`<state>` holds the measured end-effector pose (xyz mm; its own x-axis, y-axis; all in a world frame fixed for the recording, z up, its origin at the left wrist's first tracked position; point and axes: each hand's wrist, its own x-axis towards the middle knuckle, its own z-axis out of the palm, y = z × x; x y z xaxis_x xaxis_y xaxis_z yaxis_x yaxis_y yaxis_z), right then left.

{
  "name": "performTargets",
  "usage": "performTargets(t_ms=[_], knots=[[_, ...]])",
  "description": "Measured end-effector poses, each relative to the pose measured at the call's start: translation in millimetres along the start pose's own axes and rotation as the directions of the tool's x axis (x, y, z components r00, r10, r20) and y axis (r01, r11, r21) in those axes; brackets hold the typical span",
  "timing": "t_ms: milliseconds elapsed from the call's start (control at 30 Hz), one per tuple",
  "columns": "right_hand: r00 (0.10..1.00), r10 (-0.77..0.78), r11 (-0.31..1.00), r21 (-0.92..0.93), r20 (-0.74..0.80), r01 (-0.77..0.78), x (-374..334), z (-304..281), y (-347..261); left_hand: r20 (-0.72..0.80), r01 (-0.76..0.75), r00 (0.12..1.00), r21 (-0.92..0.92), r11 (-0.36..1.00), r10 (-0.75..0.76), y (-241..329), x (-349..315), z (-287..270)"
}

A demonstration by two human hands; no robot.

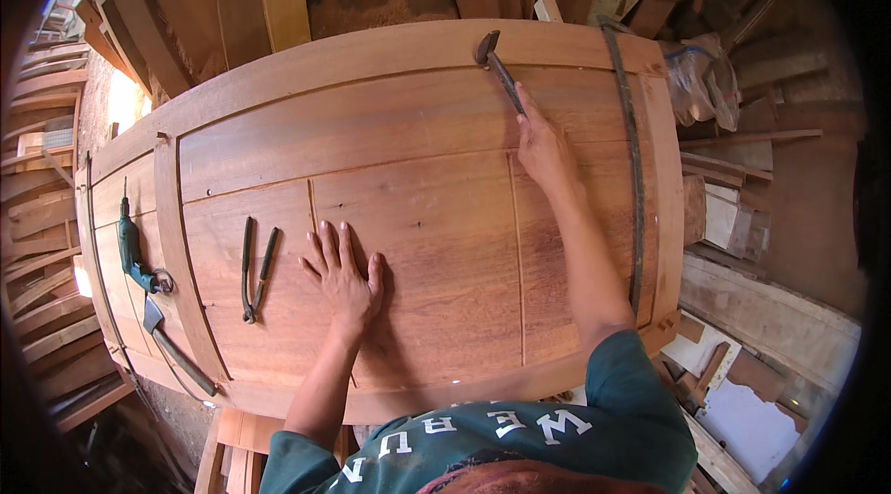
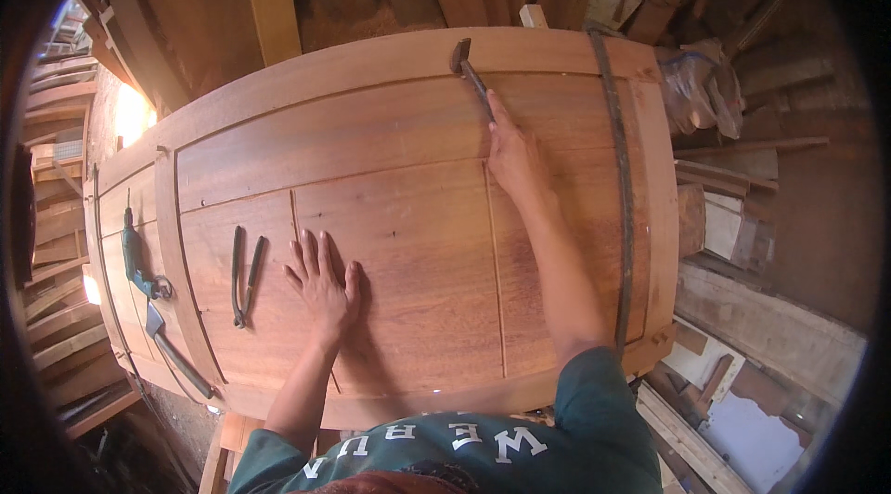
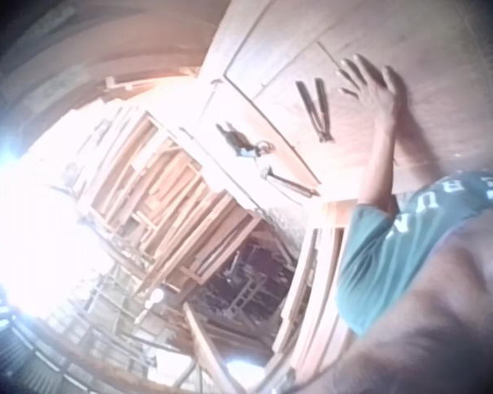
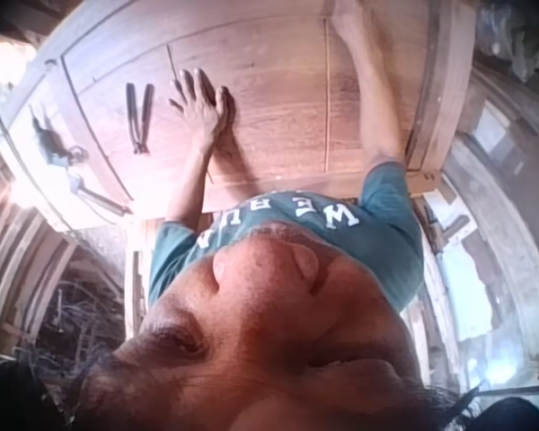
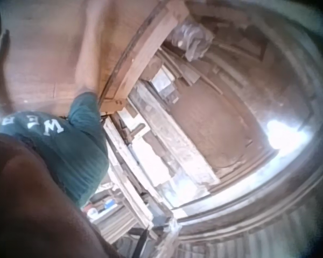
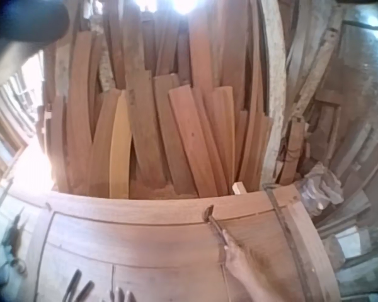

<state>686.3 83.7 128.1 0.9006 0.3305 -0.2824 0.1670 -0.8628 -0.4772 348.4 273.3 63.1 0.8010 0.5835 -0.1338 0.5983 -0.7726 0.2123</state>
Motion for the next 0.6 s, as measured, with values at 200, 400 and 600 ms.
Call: performTargets(t_ms=[200,400,600], knots=[[0.989,-0.061,0.991,0.112,-0.137,0.076,1,4,6,0.01,-0.001,1.0,-0.031,1.0,0.001,4,6,-6],[0.996,-0.042,0.998,0.033,-0.077,0.044,-1,-8,-9,0.014,-0.008,1.0,0.002,1.0,0.008,0,-3,-4],[0.982,-0.135,0.988,0.056,-0.13,0.143,3,8,21,0.025,-0.007,1.0,-0.021,1.0,0.008,5,4,-4]])
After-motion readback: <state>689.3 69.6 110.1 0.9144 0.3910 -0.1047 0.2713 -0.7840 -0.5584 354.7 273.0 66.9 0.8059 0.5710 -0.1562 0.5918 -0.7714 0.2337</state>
